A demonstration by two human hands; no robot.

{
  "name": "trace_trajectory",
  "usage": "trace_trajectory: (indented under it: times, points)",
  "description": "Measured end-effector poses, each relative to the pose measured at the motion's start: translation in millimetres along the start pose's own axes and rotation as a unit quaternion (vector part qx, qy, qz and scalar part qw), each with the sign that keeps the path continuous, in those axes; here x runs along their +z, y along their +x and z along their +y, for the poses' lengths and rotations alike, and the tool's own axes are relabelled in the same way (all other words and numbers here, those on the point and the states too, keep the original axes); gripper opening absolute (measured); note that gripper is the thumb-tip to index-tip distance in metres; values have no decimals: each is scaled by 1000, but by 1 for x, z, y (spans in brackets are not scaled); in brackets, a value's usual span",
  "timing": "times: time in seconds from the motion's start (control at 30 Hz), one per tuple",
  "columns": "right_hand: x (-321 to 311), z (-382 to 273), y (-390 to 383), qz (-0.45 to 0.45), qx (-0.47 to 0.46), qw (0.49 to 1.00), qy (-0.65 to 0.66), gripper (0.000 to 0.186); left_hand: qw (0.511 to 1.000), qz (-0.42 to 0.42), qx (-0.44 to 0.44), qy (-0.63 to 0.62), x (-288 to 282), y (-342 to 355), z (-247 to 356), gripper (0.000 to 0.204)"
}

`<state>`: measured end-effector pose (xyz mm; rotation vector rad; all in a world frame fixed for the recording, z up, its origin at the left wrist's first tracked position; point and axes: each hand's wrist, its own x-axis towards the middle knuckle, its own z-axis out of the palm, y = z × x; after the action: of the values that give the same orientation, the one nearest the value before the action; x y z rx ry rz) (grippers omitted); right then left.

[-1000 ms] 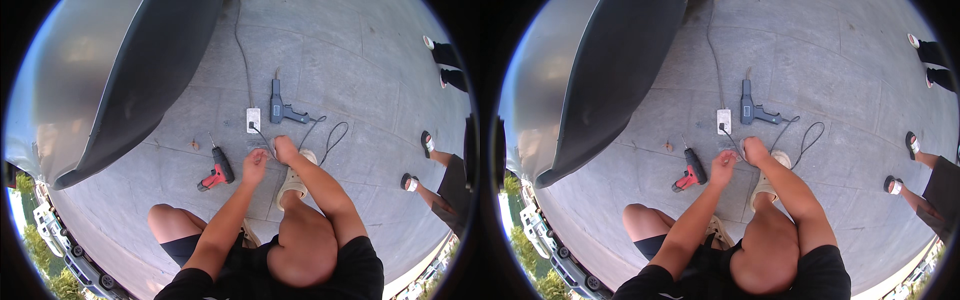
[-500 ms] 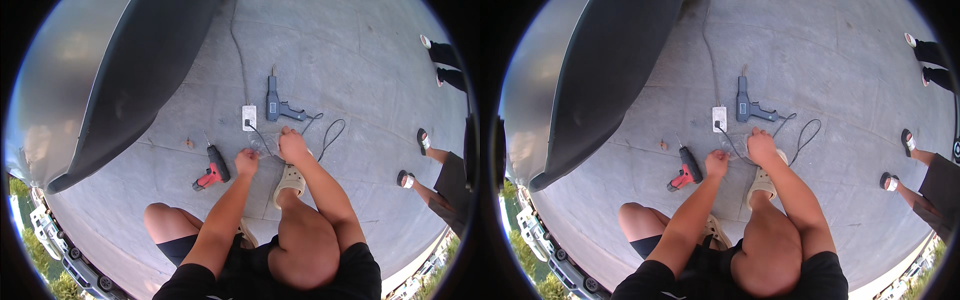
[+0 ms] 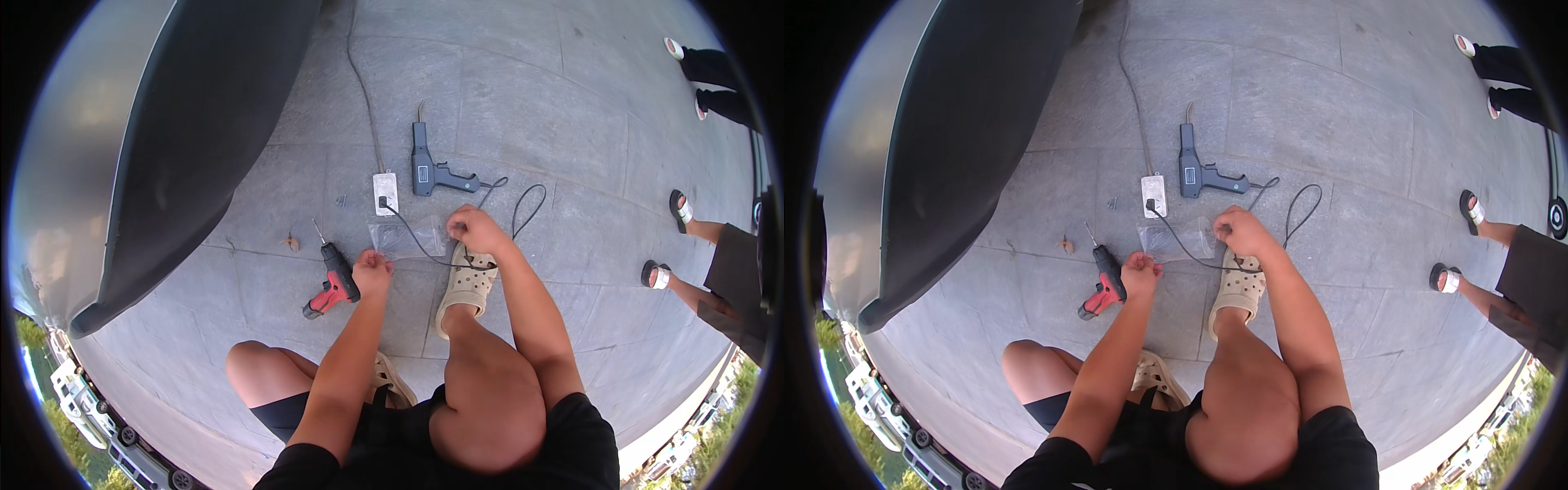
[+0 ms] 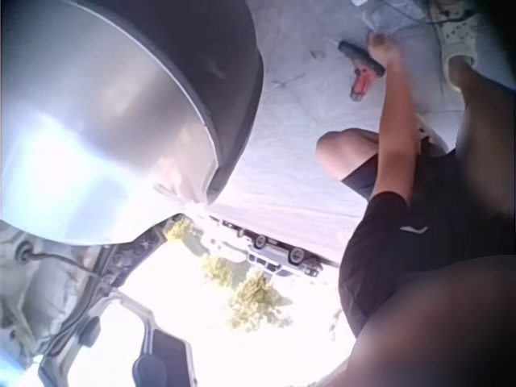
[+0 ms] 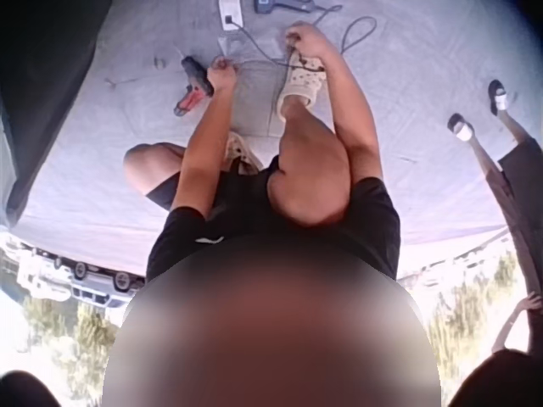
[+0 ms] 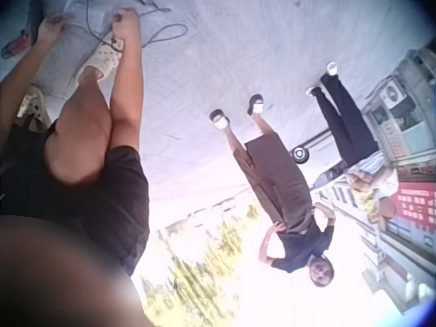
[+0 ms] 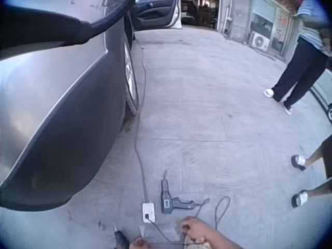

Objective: The person sits on the ground and uses a heat gun to apply heat to the rear bumper of a silver car. They then use a metal tool to press and smooth the heated area, likely to fix a dent or seam. The person repeats this process on different sections of the bumper.

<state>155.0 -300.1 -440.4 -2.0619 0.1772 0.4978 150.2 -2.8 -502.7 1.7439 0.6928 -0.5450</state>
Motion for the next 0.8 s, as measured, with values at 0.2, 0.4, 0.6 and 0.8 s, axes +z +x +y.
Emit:
trace_trajectory:
  times: [0.2, 0.4, 0.6, 0.8]
  points:
    - [21, -5, 11, -2, -6, 1000, 25, 12, 998, 1, -8, 56, -31, 5, -32, 10]
    - [45, 8, 24, 33, 27, 995, 91, 10, 985, 35, 60, 159, -30, -3, -11, 24]
    - [41, 2, 31, 34, -44, 989, 137, 11, 944, 62, 213, 243, -28, -2, 13, 49]
    - [28, -27, 33, 29, -145, 989, 8, 12, 927, 22, 240, 288, -27, 1, 16, 56]
